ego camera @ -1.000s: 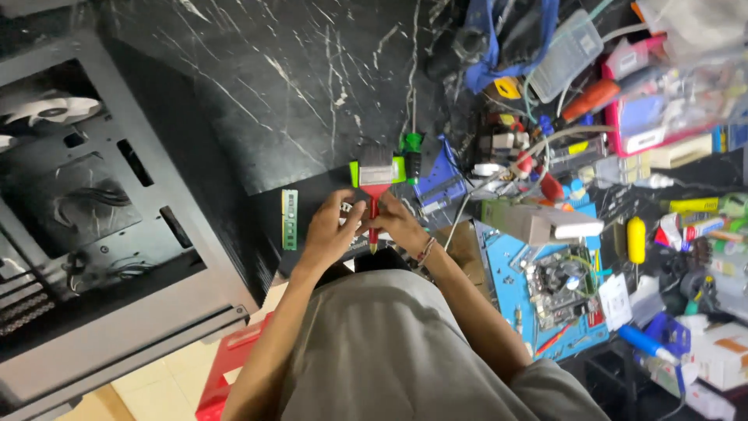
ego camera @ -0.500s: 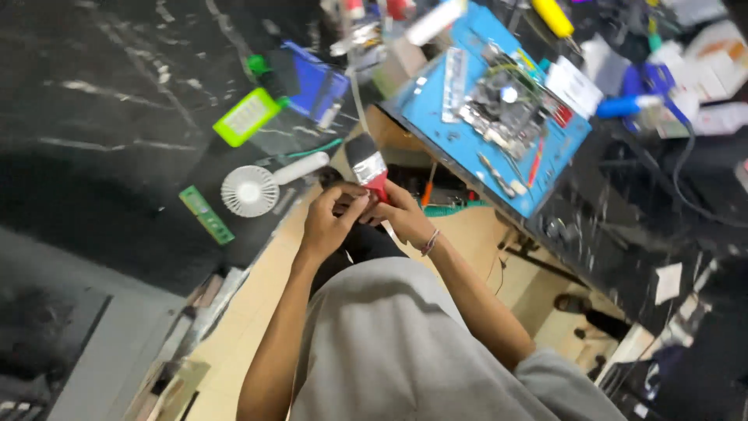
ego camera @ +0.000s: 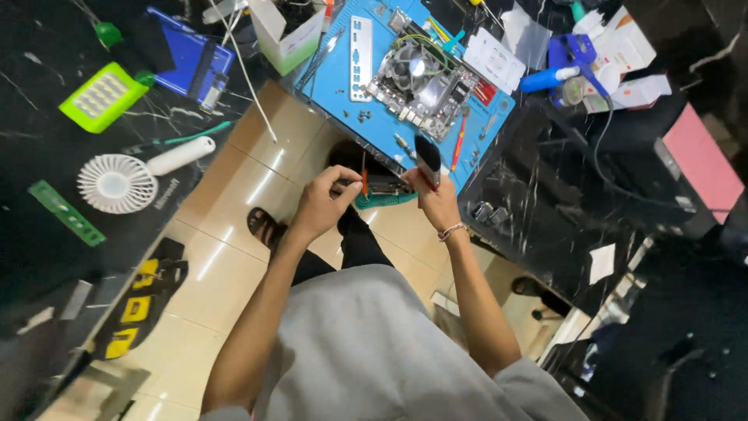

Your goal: Cleaning dust from the interior of a computer case and a motherboard using a handheld brush.

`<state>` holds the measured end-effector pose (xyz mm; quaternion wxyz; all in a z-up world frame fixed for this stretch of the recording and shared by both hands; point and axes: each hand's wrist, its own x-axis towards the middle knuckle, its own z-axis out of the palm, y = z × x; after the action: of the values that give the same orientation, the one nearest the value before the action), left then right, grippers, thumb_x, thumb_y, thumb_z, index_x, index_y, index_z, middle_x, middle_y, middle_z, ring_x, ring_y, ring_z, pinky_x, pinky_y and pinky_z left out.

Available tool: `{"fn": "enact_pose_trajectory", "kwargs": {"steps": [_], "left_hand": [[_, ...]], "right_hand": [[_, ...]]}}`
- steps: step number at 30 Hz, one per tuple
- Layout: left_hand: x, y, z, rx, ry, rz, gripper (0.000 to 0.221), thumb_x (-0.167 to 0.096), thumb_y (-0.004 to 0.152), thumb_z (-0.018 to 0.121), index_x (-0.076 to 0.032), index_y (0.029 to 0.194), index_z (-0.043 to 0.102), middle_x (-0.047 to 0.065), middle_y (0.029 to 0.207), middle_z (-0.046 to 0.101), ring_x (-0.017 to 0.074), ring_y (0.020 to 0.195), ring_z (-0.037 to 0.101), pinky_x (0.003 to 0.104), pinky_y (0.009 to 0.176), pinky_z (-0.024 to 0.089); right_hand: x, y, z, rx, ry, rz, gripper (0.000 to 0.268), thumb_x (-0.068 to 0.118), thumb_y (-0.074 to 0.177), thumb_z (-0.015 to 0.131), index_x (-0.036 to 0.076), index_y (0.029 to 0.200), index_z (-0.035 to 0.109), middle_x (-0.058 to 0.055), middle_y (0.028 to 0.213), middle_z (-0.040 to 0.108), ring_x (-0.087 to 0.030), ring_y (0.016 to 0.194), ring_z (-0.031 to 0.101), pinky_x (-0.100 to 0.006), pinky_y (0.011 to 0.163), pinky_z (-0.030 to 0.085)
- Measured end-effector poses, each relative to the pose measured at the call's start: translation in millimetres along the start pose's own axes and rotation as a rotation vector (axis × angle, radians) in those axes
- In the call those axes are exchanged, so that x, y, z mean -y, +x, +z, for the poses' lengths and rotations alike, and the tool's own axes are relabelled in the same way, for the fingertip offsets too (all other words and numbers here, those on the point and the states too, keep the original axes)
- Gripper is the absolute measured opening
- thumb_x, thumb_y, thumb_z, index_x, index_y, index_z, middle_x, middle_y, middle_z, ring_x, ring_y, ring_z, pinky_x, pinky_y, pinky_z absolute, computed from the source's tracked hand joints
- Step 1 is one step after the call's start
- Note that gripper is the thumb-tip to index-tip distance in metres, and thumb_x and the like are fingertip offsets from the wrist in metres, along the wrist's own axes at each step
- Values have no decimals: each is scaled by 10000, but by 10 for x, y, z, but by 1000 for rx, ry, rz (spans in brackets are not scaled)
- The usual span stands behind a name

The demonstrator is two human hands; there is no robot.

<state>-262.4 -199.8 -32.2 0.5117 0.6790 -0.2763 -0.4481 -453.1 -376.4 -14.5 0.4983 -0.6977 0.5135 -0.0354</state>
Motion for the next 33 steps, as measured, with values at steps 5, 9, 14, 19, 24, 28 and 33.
{"fn": "enact_pose_trajectory", "kwargs": {"steps": [5, 9, 14, 19, 24, 28, 33], "left_hand": [[63, 534, 470, -146, -10, -41, 200, -248, 1002, 749, -145, 1173, 767, 115, 1179, 758, 321, 974, 793, 418, 803, 651], [-76, 938, 649, -231, -38, -43, 260, -239, 998, 731, -110, 1224, 728, 180, 1251, 719, 400, 1075, 767, 485, 846, 641], [-136, 1536, 763, -297, 151, 123, 474, -255, 1075, 712, 7, 1437, 553, 323, 1400, 530, 575, 1275, 604, 709, 1024, 528], [191, 2227, 904, -311, 338, 45, 791, -506, 970, 768, -94, 1560, 440, 169, 1602, 435, 386, 1481, 407, 580, 1170, 384], [389, 2453, 1016, -315, 418, -64, 971, -649, 926, 745, -104, 1635, 366, 139, 1672, 393, 392, 1514, 312, 591, 1184, 348], [386, 2474, 1043, -344, 413, -88, 961, -710, 906, 711, -131, 1615, 420, 116, 1633, 452, 367, 1476, 328, 606, 1134, 358], [601, 2635, 1094, -425, 498, -13, 868, -737, 878, 749, -141, 1490, 593, 124, 1441, 541, 349, 1315, 420, 511, 1041, 408]], "right_hand": [[-616, 741, -605, -270, -124, 32, 214, 388, 941, 789, 189, 896, 853, -86, 706, 709, -223, 713, 675, -410, 741, 534], [-1228, 1409, -863, -297, -196, 73, 249, 276, 893, 800, 30, 919, 775, -196, 773, 729, -353, 817, 737, -546, 783, 509], [-1330, 1646, -887, -158, -1, 117, 334, 280, 989, 572, 106, 1054, 850, -173, 496, 630, -267, 472, 702, -358, 501, 568], [-968, 1630, -795, -56, 197, 234, 303, 134, 1027, 530, -51, 1221, 672, -174, 1065, 790, -225, 708, 788, -294, 566, 661], [-771, 1536, -802, -29, 275, 214, 232, 111, 1027, 550, -3, 1215, 623, -201, 1332, 735, -249, 850, 824, -296, 596, 676], [-814, 1558, -804, -16, 365, 227, 136, 97, 1044, 531, 39, 1139, 608, -205, 1292, 702, -257, 828, 814, -315, 611, 685], [-927, 1709, -820, -38, 458, 283, 151, 135, 1045, 628, 28, 1149, 611, -166, 1172, 720, -221, 673, 746, -345, 592, 689]]}}
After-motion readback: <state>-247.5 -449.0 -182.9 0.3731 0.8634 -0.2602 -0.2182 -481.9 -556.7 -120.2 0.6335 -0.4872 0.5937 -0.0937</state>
